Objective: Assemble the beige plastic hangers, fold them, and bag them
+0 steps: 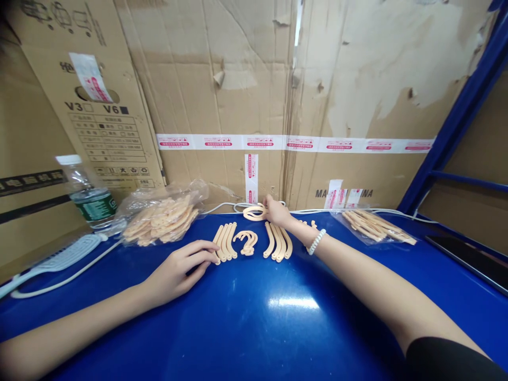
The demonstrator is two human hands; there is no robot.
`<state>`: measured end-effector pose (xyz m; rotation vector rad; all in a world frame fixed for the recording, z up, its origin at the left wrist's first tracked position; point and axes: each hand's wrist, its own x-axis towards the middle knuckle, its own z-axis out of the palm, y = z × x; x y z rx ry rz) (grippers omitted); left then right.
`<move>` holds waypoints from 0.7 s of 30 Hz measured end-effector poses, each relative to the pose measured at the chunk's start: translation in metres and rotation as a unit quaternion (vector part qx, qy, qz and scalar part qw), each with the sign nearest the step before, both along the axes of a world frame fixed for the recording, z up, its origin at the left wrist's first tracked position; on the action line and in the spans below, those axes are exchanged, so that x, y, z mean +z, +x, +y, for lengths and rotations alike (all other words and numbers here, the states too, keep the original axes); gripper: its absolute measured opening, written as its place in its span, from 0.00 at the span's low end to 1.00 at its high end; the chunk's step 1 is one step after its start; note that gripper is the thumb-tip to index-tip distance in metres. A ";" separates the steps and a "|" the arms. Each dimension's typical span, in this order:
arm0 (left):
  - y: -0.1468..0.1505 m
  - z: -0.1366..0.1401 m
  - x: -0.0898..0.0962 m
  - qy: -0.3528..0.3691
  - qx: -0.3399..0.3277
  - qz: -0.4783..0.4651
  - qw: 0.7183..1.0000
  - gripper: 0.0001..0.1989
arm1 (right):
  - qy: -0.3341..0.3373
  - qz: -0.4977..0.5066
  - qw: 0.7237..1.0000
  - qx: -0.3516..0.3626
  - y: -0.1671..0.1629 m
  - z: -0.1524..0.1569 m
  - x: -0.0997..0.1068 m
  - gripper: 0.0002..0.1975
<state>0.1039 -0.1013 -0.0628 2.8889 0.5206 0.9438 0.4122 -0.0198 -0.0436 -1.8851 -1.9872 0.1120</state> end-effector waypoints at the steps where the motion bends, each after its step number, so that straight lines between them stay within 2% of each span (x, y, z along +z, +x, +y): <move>1: 0.000 0.000 0.000 0.001 0.000 -0.001 1.000 0.13 | 0.020 0.012 1.000 0.005 0.001 -0.003 0.000 0.16; 7: 0.001 -0.001 0.001 0.010 0.003 -0.008 1.000 0.13 | 0.146 0.096 0.983 0.059 0.007 -0.024 0.013 0.12; 12: 0.001 -0.002 0.002 0.009 0.001 -0.024 1.000 0.13 | 0.203 0.165 0.960 0.100 0.010 -0.069 0.028 0.09; 17: 0.009 -0.021 0.007 -0.037 0.012 -0.064 0.997 0.16 | 0.180 0.222 0.948 0.139 0.006 -0.135 0.022 0.14; 21: 0.027 -0.046 0.014 -0.096 0.042 -0.086 0.991 0.19 | 0.113 0.259 0.937 0.205 -0.008 -0.174 0.011 0.11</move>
